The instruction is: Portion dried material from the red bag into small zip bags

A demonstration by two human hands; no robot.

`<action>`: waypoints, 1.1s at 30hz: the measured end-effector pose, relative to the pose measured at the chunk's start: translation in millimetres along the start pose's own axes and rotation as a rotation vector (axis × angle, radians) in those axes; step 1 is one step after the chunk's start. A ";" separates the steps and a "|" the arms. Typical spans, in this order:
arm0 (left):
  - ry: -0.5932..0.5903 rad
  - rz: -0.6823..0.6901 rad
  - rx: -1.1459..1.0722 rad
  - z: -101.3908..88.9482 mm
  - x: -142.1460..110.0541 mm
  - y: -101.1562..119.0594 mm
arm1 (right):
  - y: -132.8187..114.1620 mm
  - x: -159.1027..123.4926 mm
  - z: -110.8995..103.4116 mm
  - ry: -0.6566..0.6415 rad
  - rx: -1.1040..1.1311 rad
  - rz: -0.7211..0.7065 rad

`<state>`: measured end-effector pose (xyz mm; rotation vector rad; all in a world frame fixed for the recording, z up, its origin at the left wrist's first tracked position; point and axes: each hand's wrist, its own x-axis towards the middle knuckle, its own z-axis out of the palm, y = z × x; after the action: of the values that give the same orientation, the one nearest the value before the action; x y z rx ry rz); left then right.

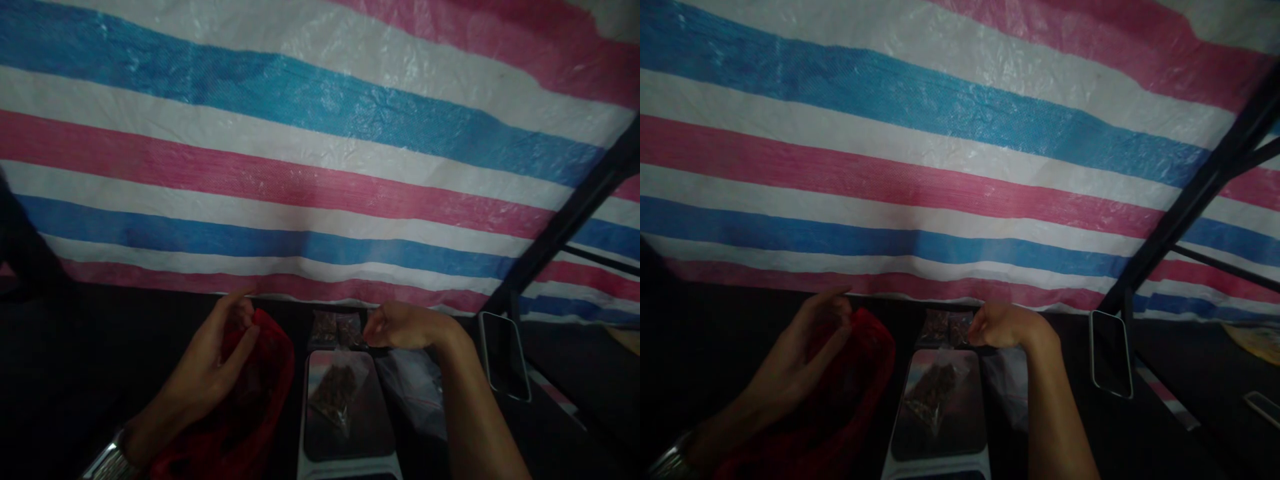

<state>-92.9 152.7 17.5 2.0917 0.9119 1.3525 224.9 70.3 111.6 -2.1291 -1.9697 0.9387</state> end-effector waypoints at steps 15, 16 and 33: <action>0.025 0.051 0.092 -2.3 0.1 -1.9 | -22.0 16.1 13.0 -0.109 -0.078 -0.010; 0.026 0.046 0.093 -3.0 0.2 -1.5 | -22.9 17.7 14.4 -0.114 -0.076 -0.013; -0.222 -0.308 -0.184 -2.3 -2.5 39.9 | -82.5 -19.2 22.9 0.118 0.332 -0.421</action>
<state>-85.0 124.6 44.9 1.8296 0.9317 0.9848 142.3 58.3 138.4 -1.4835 -1.9311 0.9516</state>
